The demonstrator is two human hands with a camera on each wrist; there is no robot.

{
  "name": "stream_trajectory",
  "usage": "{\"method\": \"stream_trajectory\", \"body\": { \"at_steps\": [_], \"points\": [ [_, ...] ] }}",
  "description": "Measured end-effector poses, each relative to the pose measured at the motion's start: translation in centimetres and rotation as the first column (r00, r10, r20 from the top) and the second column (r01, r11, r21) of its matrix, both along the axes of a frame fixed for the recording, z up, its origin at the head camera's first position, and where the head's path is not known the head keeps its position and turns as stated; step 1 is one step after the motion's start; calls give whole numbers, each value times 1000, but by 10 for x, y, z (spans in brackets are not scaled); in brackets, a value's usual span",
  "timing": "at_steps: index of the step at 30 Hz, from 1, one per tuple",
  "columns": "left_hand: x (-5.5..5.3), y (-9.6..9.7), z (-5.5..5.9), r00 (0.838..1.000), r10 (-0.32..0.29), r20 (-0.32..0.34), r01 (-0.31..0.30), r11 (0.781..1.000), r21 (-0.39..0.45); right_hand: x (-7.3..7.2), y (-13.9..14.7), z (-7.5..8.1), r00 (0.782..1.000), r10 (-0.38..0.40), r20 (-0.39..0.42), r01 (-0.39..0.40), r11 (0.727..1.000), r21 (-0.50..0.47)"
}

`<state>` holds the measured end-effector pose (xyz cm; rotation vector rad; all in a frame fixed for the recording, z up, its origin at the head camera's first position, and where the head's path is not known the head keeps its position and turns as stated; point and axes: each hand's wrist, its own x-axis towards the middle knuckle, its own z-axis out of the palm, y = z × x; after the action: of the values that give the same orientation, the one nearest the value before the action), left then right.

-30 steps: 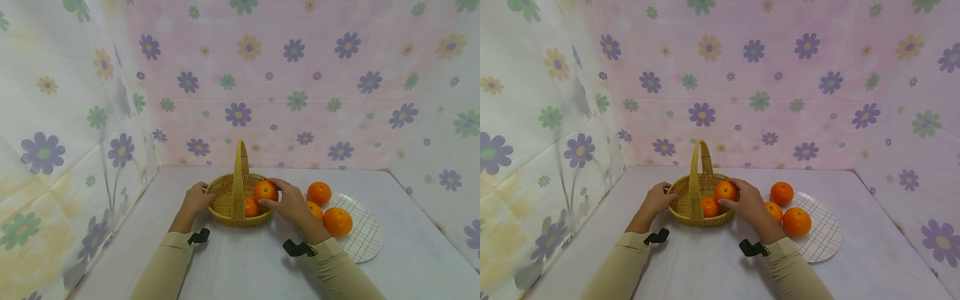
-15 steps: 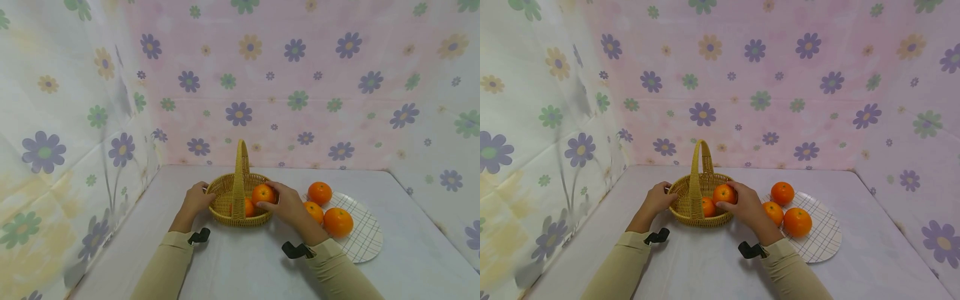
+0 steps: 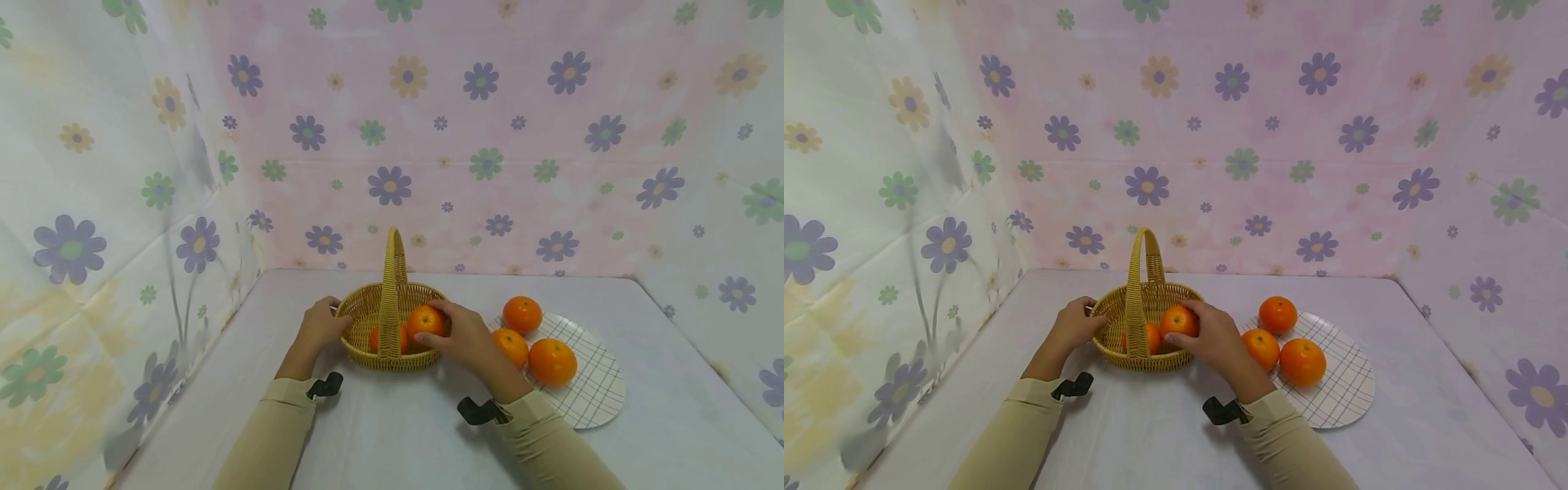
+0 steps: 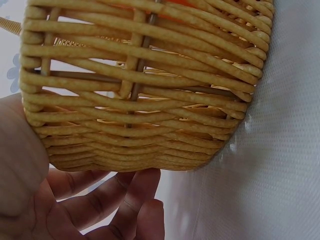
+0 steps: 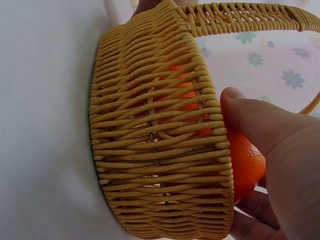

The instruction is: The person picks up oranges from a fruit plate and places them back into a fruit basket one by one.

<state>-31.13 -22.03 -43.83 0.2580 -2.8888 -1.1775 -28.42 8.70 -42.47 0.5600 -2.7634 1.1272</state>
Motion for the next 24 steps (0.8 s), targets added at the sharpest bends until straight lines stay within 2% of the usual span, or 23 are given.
{"method": "stream_trajectory", "body": {
  "at_steps": [14,24],
  "points": [
    [1,0,1,1000,2,3,-2,1000,-7,2,-9,-8,999,14,-51,-10,997,72],
    [1,0,2,1000,3,6,-3,1000,-4,6,-14,-8,999,20,-30,-17,995,100]
  ]
}}
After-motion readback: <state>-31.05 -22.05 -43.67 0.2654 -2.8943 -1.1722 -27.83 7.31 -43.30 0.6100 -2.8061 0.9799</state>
